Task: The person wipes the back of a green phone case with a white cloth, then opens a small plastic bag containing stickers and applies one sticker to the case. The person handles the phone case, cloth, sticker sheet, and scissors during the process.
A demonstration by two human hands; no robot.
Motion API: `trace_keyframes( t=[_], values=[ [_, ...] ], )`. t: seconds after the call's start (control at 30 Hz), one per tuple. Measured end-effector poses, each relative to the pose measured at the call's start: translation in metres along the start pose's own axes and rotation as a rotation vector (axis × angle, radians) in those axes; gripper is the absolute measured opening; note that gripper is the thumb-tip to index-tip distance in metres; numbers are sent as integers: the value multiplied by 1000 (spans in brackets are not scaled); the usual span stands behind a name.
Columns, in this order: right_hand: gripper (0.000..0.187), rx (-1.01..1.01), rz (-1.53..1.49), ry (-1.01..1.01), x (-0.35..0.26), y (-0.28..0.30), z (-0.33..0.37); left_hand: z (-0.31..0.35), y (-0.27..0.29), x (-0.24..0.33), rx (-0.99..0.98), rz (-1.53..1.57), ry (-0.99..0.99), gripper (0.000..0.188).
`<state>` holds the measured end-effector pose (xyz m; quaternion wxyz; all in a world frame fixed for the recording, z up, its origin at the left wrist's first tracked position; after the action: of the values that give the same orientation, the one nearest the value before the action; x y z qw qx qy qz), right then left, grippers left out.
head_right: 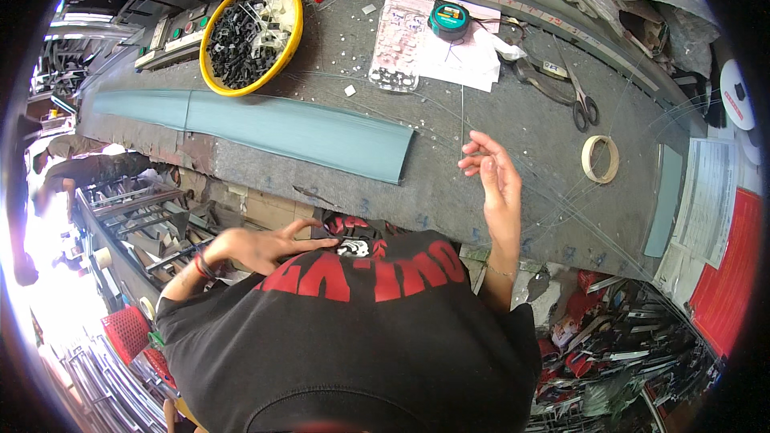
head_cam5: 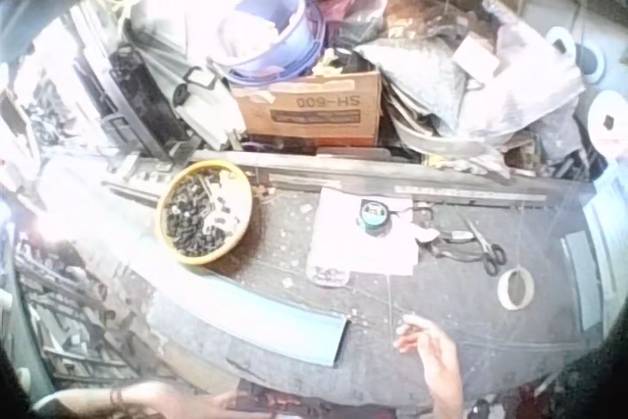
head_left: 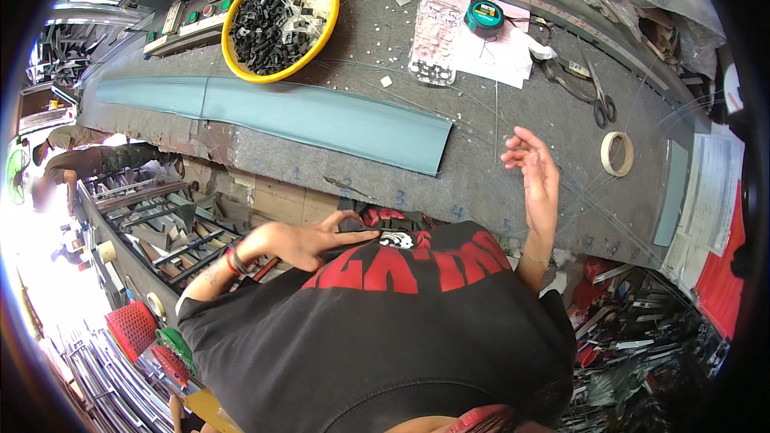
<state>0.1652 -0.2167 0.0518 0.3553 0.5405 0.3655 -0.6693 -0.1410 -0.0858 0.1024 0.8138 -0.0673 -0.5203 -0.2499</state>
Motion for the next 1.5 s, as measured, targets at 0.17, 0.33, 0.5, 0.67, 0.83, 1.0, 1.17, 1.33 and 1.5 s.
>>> trace_keyframes(
  t=[0.17,0.33,0.5,0.67,0.83,1.0,1.17,1.33,1.5],
  values=[
    [36,80,-33,26,-7,7,-2,-1,63,17,189,698,-89,100],
    [35,-178,105,23,-6,-18,1,-36,87,43,463,1198,-480,94],
    [50,-879,578,-96,11,-27,30,-61,94,51,327,1248,-608,88],
    [40,-1063,411,-327,24,-26,62,-87,85,37,317,1267,-522,75],
    [15,-373,580,114,24,-40,75,-112,74,5,201,1044,-56,71],
    [17,153,492,264,41,-65,86,-119,49,-8,149,474,131,72],
    [18,387,479,201,55,-72,95,-119,31,-1,-116,473,125,69],
    [21,376,723,284,50,-77,94,-119,33,-4,-157,444,234,73],
    [25,407,762,207,47,-77,95,-115,34,-4,-125,522,218,73]
  ],
)
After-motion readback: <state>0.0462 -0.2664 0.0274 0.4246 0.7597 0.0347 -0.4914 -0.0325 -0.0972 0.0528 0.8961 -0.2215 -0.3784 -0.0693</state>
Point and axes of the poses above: each hand's wrist, its own z-axis away from the middle knuckle, its own y-axis out of the back of the hand, x = y × z, the point moved 3 cm from there along -z, towards the middle knuckle, and after that the axes turned 5 degrees about -y, right-handed, at the moved point
